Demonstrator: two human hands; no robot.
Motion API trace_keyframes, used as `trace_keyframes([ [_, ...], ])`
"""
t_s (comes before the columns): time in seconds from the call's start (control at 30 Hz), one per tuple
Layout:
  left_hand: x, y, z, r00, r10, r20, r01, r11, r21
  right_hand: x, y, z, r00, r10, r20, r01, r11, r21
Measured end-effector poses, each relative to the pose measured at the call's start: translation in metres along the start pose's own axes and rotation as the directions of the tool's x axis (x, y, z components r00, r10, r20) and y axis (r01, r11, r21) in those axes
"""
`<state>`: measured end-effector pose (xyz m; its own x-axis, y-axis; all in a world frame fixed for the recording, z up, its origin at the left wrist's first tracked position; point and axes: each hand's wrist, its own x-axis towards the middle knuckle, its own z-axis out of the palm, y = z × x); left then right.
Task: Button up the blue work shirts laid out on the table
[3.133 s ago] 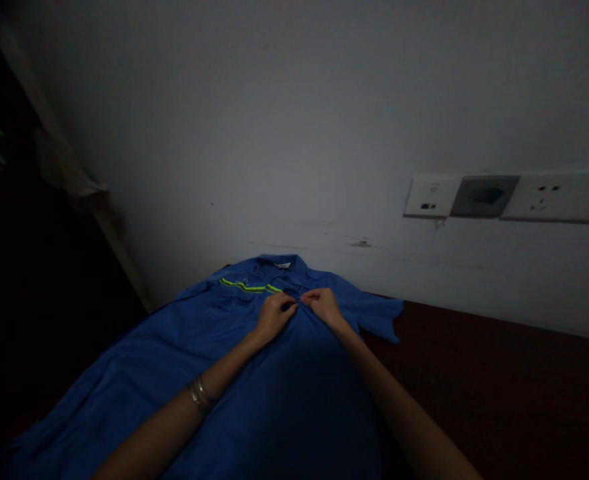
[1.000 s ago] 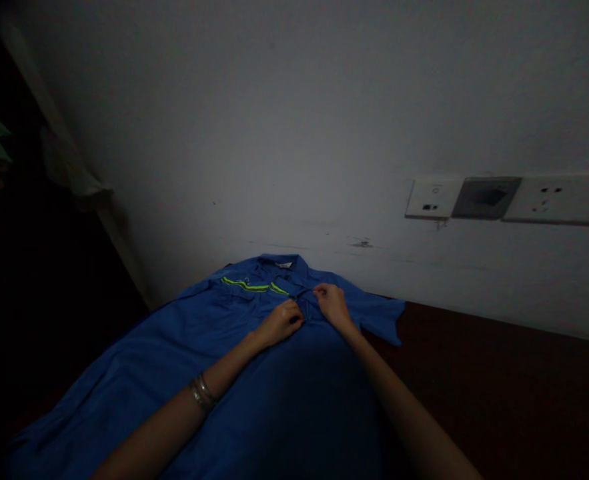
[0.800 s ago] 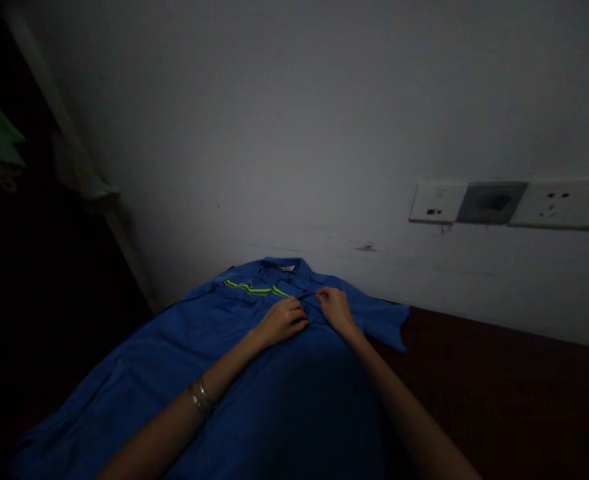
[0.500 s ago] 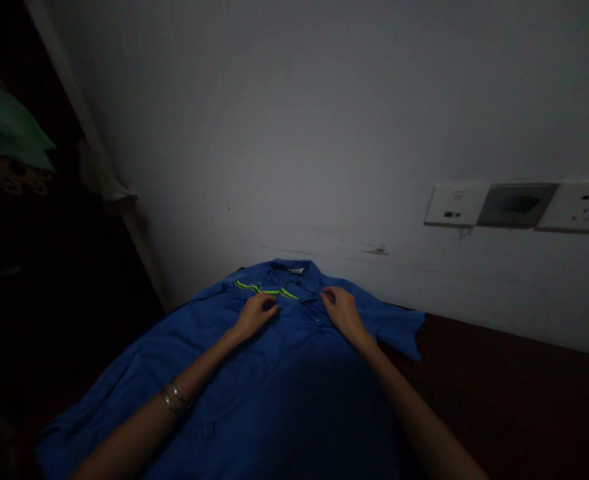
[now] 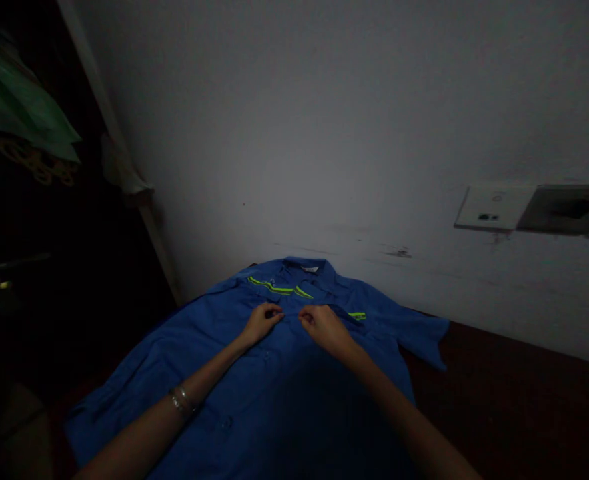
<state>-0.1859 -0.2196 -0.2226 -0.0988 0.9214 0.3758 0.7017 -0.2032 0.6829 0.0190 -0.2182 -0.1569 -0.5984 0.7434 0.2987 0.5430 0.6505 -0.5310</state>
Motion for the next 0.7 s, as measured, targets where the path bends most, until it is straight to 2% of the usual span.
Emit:
trace_keyframes([
  [0.17,-0.001,0.001,-0.002,1.0,0.004,-0.005,-0.004,1.0,-0.028,0.017,0.004,0.014,0.994,0.02,0.108,-0.013,0.998,-0.064],
  [0.33,-0.001,0.006,-0.005,1.0,0.021,0.003,-0.02,0.997,-0.074,0.038,0.012,0.033,0.996,0.018,0.082,-0.011,0.997,-0.077],
  [0.47,-0.002,0.007,-0.005,1.0,0.018,0.015,-0.016,0.997,-0.081,0.042,0.017,0.047,0.999,0.005,0.05,-0.002,0.999,-0.054],
  [0.7,0.0,0.003,-0.004,1.0,-0.013,0.019,0.014,0.996,-0.086,0.042,0.026,0.053,0.996,-0.051,0.08,0.052,0.999,-0.015],
])
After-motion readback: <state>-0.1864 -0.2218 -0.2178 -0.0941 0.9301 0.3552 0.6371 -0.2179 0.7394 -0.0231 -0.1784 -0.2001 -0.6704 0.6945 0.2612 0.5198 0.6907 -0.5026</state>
